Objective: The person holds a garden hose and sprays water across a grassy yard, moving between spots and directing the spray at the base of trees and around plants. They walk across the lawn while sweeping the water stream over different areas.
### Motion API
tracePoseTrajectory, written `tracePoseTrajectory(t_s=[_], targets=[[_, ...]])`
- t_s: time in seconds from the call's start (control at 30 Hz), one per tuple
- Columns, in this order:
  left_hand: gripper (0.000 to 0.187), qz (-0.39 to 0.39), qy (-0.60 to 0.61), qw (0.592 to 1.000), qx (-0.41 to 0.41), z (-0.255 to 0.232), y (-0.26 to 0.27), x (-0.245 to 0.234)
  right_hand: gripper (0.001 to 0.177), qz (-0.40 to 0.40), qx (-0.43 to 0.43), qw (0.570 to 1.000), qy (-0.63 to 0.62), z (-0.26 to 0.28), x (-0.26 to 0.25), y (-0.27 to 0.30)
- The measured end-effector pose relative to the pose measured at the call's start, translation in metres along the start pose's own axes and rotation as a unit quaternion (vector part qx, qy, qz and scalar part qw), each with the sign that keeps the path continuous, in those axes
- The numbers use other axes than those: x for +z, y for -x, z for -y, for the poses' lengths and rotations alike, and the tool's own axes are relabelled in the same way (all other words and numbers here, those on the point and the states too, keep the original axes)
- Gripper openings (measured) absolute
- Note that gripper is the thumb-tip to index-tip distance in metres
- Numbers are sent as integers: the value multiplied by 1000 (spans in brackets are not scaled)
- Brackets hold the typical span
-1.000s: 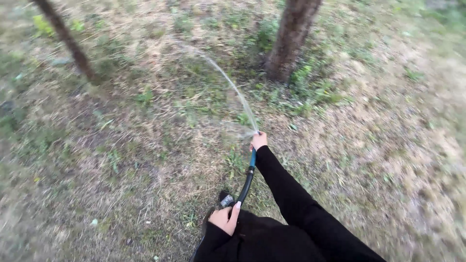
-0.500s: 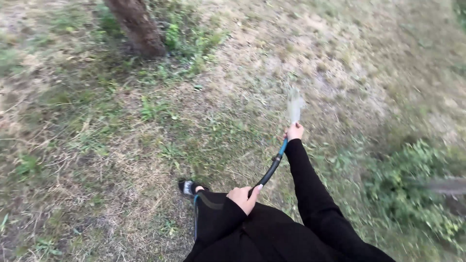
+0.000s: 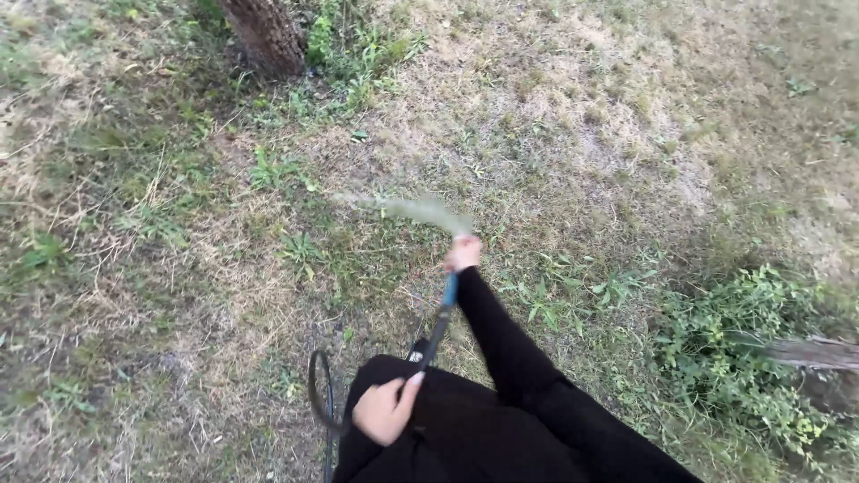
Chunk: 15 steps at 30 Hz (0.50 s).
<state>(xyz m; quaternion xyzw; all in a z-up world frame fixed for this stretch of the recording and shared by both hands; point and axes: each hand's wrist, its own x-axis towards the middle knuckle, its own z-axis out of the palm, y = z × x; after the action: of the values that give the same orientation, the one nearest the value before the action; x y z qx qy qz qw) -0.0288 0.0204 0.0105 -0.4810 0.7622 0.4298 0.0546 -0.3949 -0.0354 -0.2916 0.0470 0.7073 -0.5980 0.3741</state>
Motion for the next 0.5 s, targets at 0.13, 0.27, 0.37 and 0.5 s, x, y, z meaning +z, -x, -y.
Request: tracePoseTrajectory(t_s=[0.13,0.27,0.37,0.5], targets=[[57,43,41,975,216,-28,-24,29,43,-118,-57,991,-40,45,-127,-3],[58,117,6,983,141,-46,-3,46,28,-136,-46,980,-135,87,-146,74],[63,110,29,987,112,-13,26,66,32,-95,7,986,-139,70,-107,94],[64,48,55,996,60,71,84,103,24,33,-59,998,-1,3,-24,127]])
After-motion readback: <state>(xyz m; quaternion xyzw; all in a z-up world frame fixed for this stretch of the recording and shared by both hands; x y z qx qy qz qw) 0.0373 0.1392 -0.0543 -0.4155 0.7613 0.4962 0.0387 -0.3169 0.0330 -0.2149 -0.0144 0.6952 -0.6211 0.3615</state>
